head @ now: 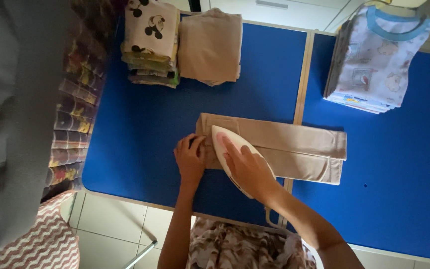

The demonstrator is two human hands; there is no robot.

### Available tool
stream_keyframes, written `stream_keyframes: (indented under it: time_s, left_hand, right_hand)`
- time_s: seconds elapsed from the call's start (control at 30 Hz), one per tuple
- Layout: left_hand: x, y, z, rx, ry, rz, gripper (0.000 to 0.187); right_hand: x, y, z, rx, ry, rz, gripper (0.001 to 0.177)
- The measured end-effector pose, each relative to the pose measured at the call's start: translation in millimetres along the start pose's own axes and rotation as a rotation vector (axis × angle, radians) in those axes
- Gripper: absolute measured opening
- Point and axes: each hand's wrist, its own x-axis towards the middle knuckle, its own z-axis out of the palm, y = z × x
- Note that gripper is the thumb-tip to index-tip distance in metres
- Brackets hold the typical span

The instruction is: Ironing and folding a piece of light brown clothing on a blue table.

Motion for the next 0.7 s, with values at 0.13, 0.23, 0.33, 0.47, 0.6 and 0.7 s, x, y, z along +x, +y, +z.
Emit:
stream_keyframes:
  time_s: [0.13,0.23,0.33,0.47,0.6,0.7]
  left_hand:
    - [-3.0,-2.0,2.3,0.019,-0.009,0.023,0.027]
    - [-2.8,-4.3,5.5,0.028,-0.009,0.038,0.035]
    - [-7.7,-10.6,12.9,0.035,0.011,0.055,0.034]
    - [-5.6,-8.9,12.4,0.028,-0.044,0.018,0.034]
    - [-5.7,-7.6,10.6,0.046,-0.044,0.011,0.031]
    - [-6.5,-12.4,12.9,0.072,-0.01,0.075,0.033]
  right_hand:
    - [21.9,-0.1,4.5,-0.029,-0.19,0.157,0.054]
    - [34.0,19.5,25.8,0.004,-0.204,0.17,0.053]
    - [52.1,28.9,39.7,-0.177,0.195,-0.448,0.044]
    - [87.0,10.2,21.7,0.069,-0.028,0.152,0.04]
    - [88.2,7.7,16.9,0.084,-0.05,0.208,0.039]
    - [64.3,15.7,24.8,0.08,-0.114,0.152,0.05]
